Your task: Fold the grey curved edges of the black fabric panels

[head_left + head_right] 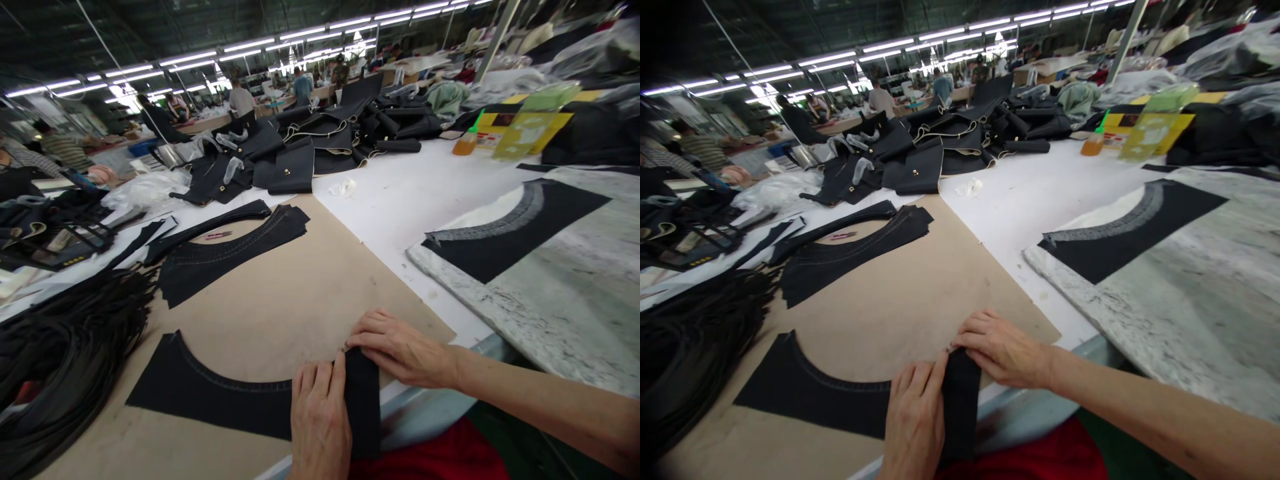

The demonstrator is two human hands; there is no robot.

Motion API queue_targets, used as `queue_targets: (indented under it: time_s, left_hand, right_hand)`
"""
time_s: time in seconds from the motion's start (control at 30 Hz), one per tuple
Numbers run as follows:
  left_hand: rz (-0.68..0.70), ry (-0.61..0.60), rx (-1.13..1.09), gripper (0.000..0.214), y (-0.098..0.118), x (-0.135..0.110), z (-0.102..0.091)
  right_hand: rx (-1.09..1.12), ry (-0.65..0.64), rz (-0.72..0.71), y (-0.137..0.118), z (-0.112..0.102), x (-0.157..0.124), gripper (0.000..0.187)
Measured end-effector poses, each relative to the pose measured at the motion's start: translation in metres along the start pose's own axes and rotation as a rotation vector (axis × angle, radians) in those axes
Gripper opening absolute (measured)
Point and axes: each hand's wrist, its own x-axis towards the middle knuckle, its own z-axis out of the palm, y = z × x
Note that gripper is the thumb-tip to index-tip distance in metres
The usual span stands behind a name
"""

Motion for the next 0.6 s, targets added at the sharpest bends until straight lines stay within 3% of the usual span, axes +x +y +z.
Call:
queue_targets:
  time_s: [0.47, 0.6]
  left_hand:
    - [-0.017, -0.025, -0.024, 0.043, 0.0003, -0.0003, -0.0003]
    - [-0.008, -0.005, -0.032, 0.042, -0.0003, 0.0002, -0.0003]
  right_hand:
    - [-0.016, -0.024, 0.049, -0.0064, 0.0043, -0.003, 0.026]
    - [-0.013, 0.019, 0.067, -0.0073, 0.0031, -0.0025, 0.035]
